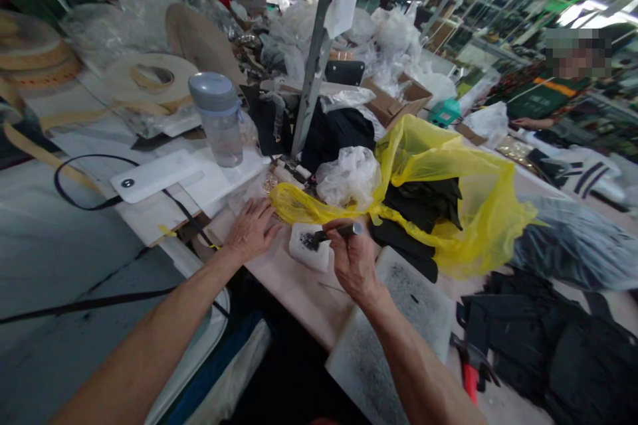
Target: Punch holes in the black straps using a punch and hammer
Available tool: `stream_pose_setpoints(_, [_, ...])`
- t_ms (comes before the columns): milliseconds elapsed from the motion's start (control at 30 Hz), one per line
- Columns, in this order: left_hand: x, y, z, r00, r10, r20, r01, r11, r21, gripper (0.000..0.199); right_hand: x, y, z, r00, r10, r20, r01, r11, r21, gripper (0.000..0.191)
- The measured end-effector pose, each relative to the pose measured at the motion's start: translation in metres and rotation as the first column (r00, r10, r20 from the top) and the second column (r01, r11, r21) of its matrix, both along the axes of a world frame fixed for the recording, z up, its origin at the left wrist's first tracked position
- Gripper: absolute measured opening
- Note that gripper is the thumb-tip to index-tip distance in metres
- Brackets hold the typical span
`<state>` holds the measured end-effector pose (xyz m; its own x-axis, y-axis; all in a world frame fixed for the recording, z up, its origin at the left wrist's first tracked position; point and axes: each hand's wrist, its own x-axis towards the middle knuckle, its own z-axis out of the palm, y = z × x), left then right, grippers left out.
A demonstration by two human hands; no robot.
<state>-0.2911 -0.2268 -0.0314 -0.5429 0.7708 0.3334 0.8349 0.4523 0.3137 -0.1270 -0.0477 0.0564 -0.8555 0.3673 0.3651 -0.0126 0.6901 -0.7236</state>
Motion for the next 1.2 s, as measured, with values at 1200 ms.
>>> stream_pose_setpoints(1200, [0.002, -0.001, 0.002, 1.000, 0.017, 0.021, -0.017, 1.000, -0.001, 0.040, -0.008, -0.009, 0.012, 0.998, 0.068, 0.012, -0.068, 0.997, -0.032, 0.012])
